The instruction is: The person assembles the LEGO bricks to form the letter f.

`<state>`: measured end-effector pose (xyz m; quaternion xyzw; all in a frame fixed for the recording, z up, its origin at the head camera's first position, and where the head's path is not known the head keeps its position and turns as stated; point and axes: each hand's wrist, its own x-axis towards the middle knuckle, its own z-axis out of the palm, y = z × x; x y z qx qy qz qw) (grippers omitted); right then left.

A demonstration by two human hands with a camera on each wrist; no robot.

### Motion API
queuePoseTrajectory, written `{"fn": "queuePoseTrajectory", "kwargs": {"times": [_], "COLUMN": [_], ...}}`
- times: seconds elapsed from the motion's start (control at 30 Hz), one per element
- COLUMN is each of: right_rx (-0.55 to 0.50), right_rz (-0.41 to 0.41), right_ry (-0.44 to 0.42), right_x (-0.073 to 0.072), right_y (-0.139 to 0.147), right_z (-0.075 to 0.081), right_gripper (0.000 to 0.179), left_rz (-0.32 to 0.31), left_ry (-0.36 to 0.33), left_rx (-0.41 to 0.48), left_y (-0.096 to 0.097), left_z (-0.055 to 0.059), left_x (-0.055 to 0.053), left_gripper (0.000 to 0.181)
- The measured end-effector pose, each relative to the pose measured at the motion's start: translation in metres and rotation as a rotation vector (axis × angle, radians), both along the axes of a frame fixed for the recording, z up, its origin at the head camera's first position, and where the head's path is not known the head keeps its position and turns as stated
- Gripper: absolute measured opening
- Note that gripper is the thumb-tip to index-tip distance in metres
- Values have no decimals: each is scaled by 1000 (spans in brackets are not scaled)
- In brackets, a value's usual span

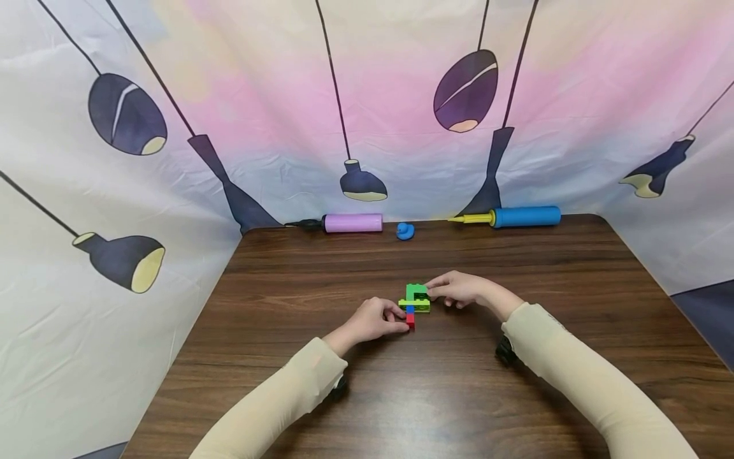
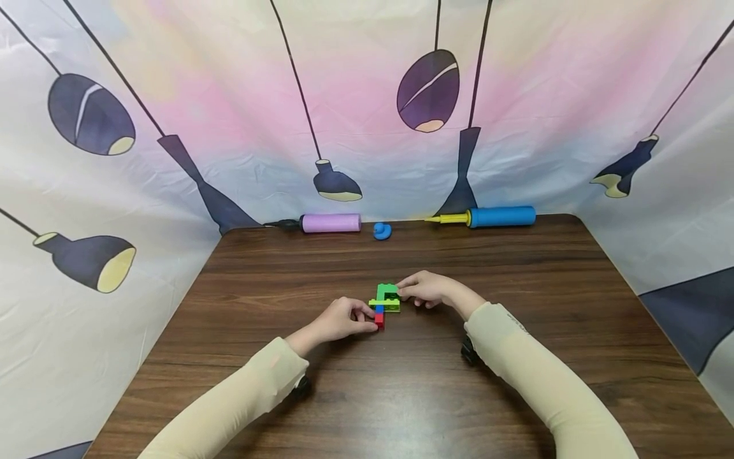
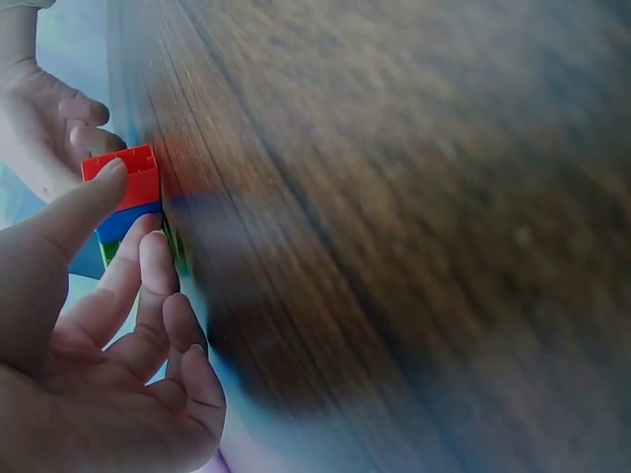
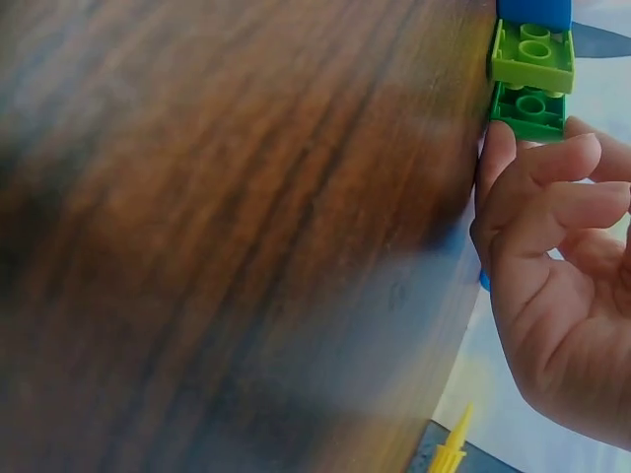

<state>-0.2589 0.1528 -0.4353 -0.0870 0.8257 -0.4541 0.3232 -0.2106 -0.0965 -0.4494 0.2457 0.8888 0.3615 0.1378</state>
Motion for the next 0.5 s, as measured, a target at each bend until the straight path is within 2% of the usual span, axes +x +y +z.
{"fn": "queuePoseTrajectory", "kwargs": {"times": [0.23,0.5], "right_rx": [-6,-9], "right_rz": [-12,-37], "right_ry": [108,143], "right_x": [1,1], "right_y": [-1,2], "right_z": [0,1], "right_gripper": [35,33], "left_rz": [23,12], "left_ry": [-47,-70], "left_rx": [11,25], "left_y": [-2,-7], "left_z": [2,7], "left_x": [0,-2], "left_gripper": [23,22]}}
